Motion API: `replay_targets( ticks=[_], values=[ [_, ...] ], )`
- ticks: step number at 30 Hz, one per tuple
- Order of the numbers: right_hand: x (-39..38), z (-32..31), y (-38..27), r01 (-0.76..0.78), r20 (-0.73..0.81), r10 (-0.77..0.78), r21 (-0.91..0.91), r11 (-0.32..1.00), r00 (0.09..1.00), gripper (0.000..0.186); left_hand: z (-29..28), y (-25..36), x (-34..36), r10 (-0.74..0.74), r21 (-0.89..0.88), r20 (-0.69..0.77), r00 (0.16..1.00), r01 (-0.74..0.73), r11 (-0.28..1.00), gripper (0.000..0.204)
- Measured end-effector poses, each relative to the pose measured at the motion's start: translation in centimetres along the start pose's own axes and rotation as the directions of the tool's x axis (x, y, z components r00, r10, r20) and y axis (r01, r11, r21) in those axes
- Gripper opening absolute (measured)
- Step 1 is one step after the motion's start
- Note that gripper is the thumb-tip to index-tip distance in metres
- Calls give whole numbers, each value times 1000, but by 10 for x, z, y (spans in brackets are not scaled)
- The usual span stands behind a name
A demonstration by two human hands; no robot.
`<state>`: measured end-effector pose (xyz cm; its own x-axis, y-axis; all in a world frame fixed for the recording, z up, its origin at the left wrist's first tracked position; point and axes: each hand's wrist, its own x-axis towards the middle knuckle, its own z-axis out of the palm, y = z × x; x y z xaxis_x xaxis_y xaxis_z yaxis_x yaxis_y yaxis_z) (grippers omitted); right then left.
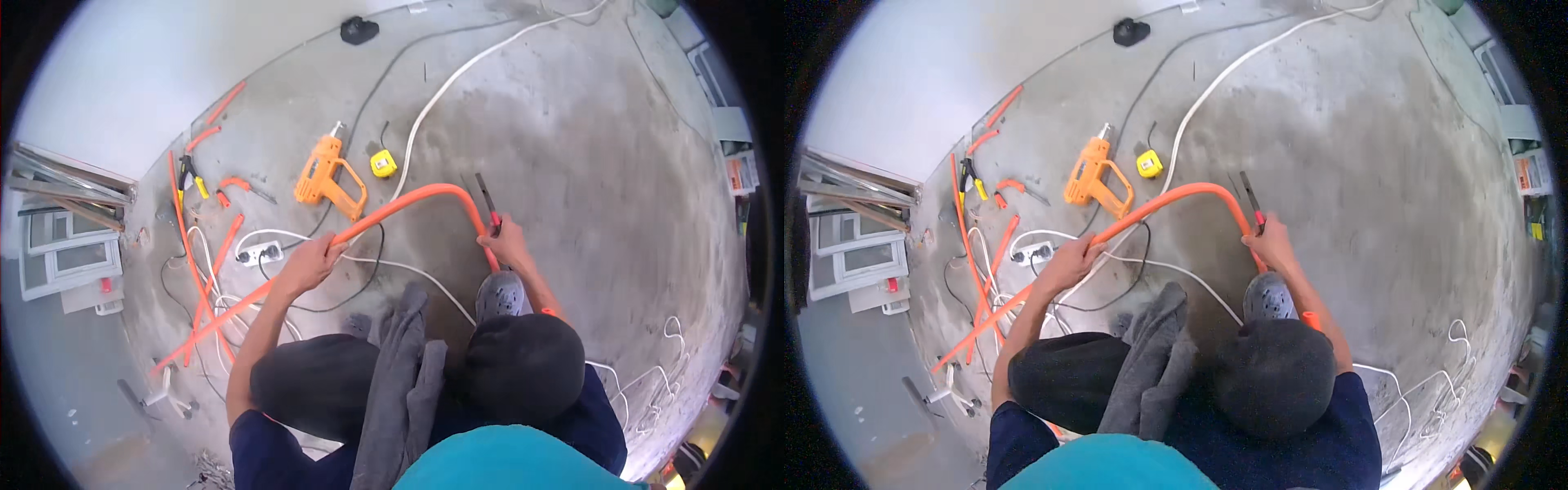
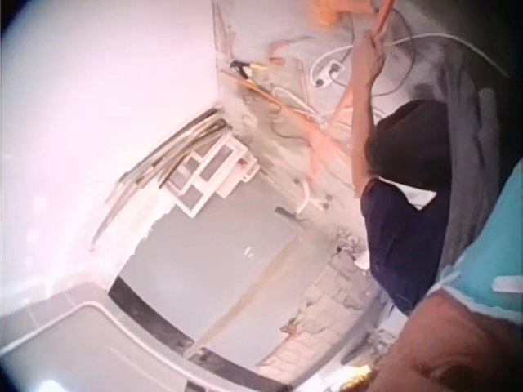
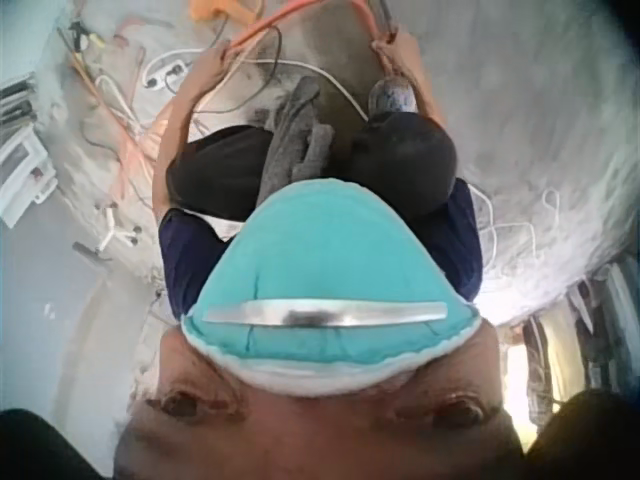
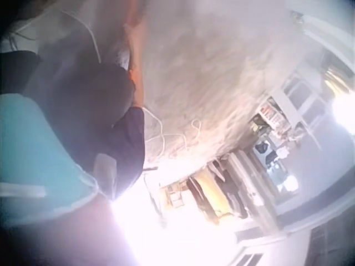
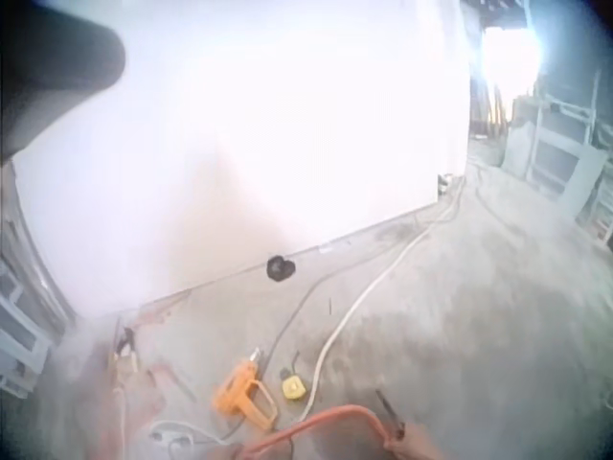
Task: The person uses a heat gun to soften an orange conduit pipe and bends it into a curve by hand. They then use pliers to cut the pipe to length before fitting the bent section into a pre-installed track on a wall.
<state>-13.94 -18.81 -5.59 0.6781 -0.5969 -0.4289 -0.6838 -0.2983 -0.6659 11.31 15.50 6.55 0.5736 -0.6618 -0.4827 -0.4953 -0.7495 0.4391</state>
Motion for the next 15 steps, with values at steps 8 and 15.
replay_targets(
  ticks=[8, 15],
  values=[
    [22, -86, -106, 215, -34, -218, 357, 909, 975, 41, -161, 51, 13, 87, 111, -189, 978, -67, 992, 42],
    [26, -205, -235, 263, -69, -260, 437, 860, 963, 39, -335, 141, 8, 109, 117, -230, 967, -83, 990, 36]
  ],
)
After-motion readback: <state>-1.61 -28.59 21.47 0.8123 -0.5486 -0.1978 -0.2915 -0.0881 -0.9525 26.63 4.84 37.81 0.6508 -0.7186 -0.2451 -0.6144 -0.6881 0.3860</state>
